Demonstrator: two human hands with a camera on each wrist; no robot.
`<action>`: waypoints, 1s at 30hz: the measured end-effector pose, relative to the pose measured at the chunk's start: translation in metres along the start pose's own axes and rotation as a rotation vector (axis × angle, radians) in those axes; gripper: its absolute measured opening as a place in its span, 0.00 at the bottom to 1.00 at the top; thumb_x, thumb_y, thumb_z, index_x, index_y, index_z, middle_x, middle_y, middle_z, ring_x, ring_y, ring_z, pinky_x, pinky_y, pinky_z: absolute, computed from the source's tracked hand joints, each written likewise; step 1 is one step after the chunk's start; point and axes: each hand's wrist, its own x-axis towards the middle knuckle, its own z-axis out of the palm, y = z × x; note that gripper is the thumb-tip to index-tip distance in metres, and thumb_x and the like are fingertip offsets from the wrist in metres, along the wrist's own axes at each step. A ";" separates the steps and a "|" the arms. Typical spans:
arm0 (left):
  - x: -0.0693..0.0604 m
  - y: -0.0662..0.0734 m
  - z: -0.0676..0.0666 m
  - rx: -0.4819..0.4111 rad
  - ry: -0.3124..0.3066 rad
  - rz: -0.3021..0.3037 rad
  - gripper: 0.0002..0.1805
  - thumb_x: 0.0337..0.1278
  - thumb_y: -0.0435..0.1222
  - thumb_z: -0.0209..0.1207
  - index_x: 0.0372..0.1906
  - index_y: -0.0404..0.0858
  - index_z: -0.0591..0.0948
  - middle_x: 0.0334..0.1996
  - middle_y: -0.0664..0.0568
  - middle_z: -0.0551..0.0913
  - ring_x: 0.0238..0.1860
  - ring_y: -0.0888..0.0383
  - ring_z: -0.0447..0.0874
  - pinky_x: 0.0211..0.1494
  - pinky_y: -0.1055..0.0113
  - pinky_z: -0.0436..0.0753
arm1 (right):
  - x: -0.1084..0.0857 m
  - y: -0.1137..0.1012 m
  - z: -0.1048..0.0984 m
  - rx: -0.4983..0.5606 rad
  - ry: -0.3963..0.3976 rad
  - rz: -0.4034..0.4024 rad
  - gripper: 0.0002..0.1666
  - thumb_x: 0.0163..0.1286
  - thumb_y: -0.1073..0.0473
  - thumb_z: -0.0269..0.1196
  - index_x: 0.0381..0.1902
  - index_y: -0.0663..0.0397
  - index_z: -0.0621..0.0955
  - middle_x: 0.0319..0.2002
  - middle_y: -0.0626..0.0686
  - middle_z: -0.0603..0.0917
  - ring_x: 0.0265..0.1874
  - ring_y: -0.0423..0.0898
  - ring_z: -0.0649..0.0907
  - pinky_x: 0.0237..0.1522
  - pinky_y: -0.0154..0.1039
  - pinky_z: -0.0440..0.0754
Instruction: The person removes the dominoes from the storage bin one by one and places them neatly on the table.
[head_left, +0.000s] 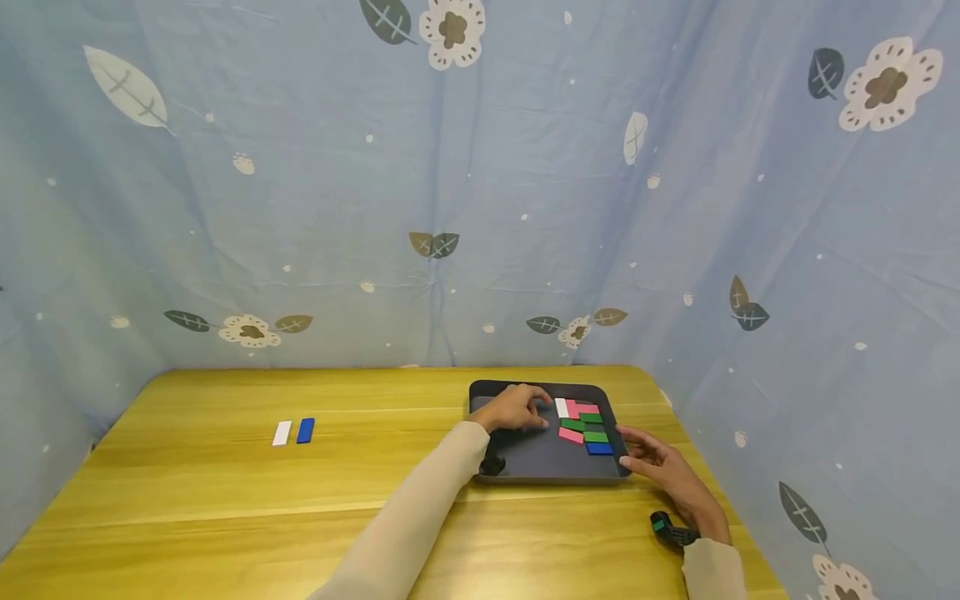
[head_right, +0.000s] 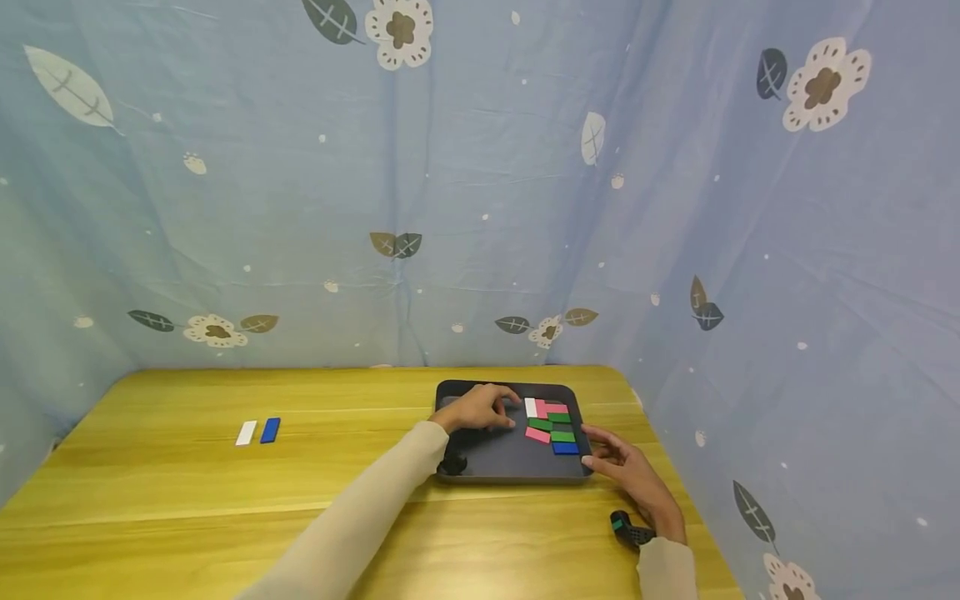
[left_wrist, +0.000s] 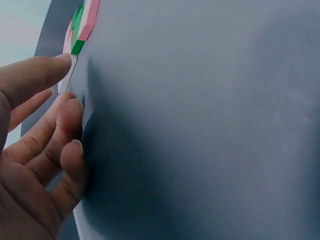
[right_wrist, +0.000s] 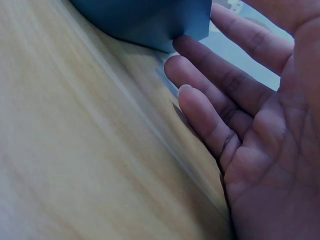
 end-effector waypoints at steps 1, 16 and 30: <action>0.001 0.001 0.001 0.009 -0.002 0.002 0.24 0.65 0.34 0.69 0.64 0.36 0.80 0.26 0.54 0.84 0.21 0.57 0.80 0.28 0.69 0.77 | 0.000 -0.001 0.000 0.001 0.003 0.001 0.37 0.73 0.50 0.68 0.77 0.40 0.70 0.71 0.57 0.71 0.57 0.57 0.75 0.57 0.48 0.76; 0.011 0.001 0.010 0.140 0.012 0.009 0.23 0.62 0.38 0.72 0.62 0.42 0.83 0.26 0.59 0.81 0.26 0.64 0.79 0.35 0.70 0.77 | 0.001 0.000 -0.001 0.020 0.002 0.002 0.36 0.73 0.52 0.69 0.76 0.40 0.71 0.70 0.57 0.72 0.56 0.57 0.76 0.55 0.45 0.77; 0.015 0.009 0.017 0.109 -0.065 0.096 0.13 0.55 0.39 0.76 0.45 0.44 0.88 0.25 0.59 0.81 0.26 0.64 0.77 0.31 0.73 0.75 | 0.001 -0.001 -0.001 0.027 0.007 -0.001 0.36 0.73 0.52 0.68 0.76 0.41 0.72 0.70 0.57 0.72 0.55 0.57 0.76 0.55 0.44 0.78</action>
